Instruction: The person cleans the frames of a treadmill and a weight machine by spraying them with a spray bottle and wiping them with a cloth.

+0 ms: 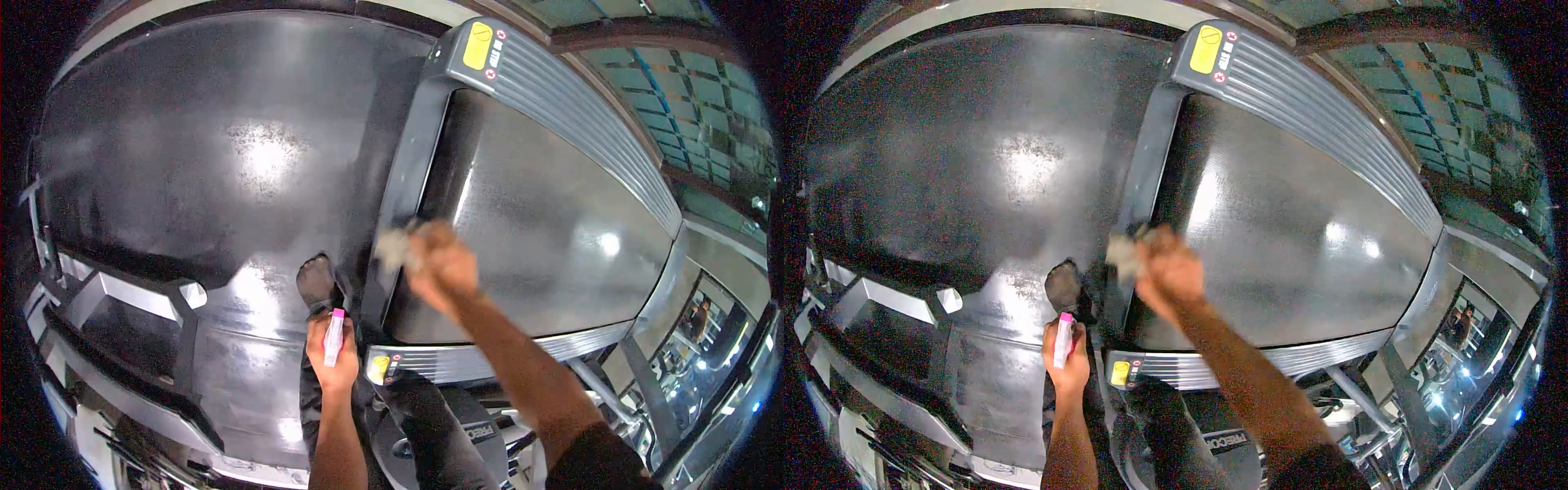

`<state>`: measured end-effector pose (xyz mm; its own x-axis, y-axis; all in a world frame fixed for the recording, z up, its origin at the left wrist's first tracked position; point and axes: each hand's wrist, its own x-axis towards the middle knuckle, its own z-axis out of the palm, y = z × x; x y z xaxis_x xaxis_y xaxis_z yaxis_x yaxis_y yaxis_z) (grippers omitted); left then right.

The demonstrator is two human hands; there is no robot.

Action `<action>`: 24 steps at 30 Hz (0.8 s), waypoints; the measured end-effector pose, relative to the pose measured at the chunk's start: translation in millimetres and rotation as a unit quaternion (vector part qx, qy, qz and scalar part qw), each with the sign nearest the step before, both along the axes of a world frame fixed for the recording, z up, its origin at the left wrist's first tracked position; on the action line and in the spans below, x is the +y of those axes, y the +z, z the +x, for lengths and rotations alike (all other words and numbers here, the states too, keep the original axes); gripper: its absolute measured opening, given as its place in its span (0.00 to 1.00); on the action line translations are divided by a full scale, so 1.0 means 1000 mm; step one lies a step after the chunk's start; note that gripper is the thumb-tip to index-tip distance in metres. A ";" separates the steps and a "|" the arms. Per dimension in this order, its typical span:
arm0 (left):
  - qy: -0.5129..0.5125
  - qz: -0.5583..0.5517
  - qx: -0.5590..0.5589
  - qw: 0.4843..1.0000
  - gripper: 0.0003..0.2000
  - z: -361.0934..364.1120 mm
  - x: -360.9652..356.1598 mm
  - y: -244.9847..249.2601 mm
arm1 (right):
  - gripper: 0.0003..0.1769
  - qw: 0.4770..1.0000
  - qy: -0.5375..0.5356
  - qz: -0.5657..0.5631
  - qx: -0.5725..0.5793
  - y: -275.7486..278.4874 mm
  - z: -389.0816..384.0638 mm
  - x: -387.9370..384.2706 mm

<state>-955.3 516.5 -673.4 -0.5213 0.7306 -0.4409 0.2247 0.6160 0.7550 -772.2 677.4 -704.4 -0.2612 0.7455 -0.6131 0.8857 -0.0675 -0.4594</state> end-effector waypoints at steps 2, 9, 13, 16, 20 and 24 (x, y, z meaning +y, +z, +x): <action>0.001 -0.011 -0.002 1.000 0.07 0.007 -0.002 -0.003 | 0.27 0.969 0.059 0.197 -0.138 0.036 0.020 0.073; 0.013 -0.006 -0.073 0.997 0.07 0.031 0.026 0.021 | 0.38 0.978 -0.043 -0.020 -0.203 0.023 0.046 0.142; 0.000 0.006 -0.092 0.996 0.08 0.038 0.048 0.047 | 0.37 0.976 -0.042 -0.098 -0.189 0.024 0.053 0.165; 0.006 -0.021 -0.129 0.991 0.12 0.037 0.078 0.093 | 0.37 0.974 -0.046 -0.113 -0.189 0.024 0.052 0.166; -0.016 -0.036 -0.100 0.994 0.15 0.033 0.114 0.115 | 0.38 0.971 -0.048 -0.130 -0.196 0.022 0.048 0.170; 0.014 -0.045 -0.166 0.985 0.17 0.048 0.177 0.100 | 0.37 0.964 -0.046 -0.152 -0.215 0.022 0.051 0.181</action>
<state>-907.5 693.4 -573.5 -0.3565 0.6686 -0.6527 -0.0426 0.6862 0.7262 -721.2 858.0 -682.3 0.1240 0.5224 -0.8437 0.9737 -0.2277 0.0022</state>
